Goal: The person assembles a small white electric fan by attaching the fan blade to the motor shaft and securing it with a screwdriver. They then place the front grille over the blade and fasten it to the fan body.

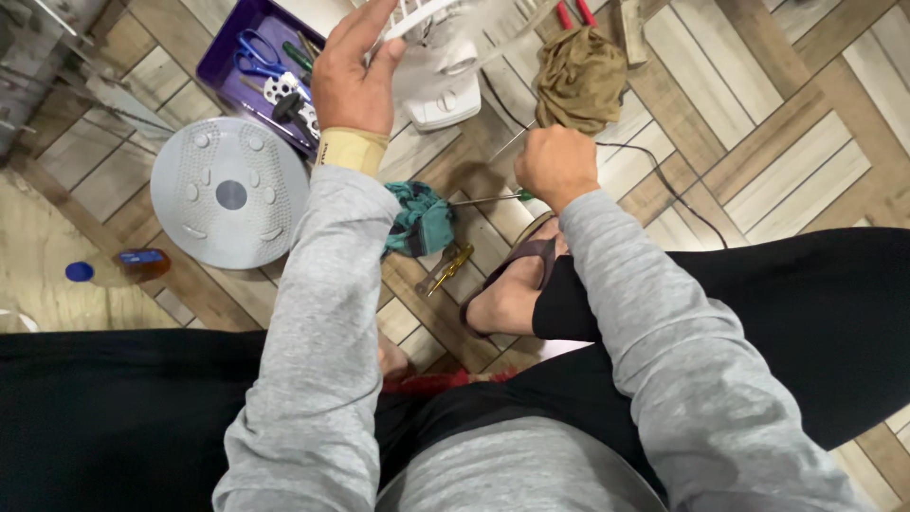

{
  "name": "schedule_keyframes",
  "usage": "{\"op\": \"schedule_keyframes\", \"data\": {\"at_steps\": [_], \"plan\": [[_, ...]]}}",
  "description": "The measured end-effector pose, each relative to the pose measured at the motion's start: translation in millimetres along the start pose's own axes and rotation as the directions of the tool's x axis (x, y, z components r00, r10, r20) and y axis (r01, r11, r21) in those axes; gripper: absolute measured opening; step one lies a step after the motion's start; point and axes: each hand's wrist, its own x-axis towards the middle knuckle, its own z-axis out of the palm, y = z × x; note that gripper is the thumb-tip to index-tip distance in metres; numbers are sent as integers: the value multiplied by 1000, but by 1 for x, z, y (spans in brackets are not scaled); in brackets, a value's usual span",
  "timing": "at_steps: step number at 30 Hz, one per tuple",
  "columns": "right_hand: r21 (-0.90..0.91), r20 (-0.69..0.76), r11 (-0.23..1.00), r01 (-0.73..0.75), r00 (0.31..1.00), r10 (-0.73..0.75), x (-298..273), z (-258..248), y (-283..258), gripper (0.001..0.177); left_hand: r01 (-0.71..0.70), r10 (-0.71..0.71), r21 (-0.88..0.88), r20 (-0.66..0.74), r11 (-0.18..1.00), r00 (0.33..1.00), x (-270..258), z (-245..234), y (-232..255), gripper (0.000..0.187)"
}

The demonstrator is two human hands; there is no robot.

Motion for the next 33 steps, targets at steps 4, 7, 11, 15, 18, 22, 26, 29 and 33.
{"op": "schedule_keyframes", "data": {"at_steps": [4, 7, 11, 15, 18, 22, 26, 29, 33], "plan": [[132, -69, 991, -16, 997, 25, -4, -9, -5, 22, -2, 2, -15, 3, 1000, 1000, -3, -2, -4, 42], [236, -115, 971, -44, 991, 73, -5, -9, -9, 22, -4, 4, -12, 5, 1000, 1000, -4, -1, -5, 42], [459, -128, 886, -68, 982, 142, -1, -3, -21, 25, 13, -13, -3, 19, 1000, 1000, -7, 0, -2, 45], [800, 20, 578, -158, 971, 238, 16, 5, -41, 35, 21, -21, 8, 26, 1000, 999, -11, -1, 2, 44], [938, 22, 324, -126, 952, 305, 28, 13, -58, 41, -6, 6, 3, 52, 1000, 999, -12, -3, 2, 42], [969, -161, 227, 95, 942, 294, 46, 17, -73, 41, -21, 22, -26, 61, 999, 998, -14, -4, 2, 43], [991, -68, 134, 22, 937, 344, 60, 11, -84, 37, -24, 27, -37, 69, 999, 997, -14, -6, 4, 43], [991, -36, 131, -16, 923, 384, 62, 8, -86, 36, -39, 43, -43, 77, 998, 996, -14, -7, 7, 42], [992, 3, 113, -55, 909, 416, 63, 16, -84, 35, -47, 45, 20, 116, 999, 992, -18, -7, 13, 44]]}}
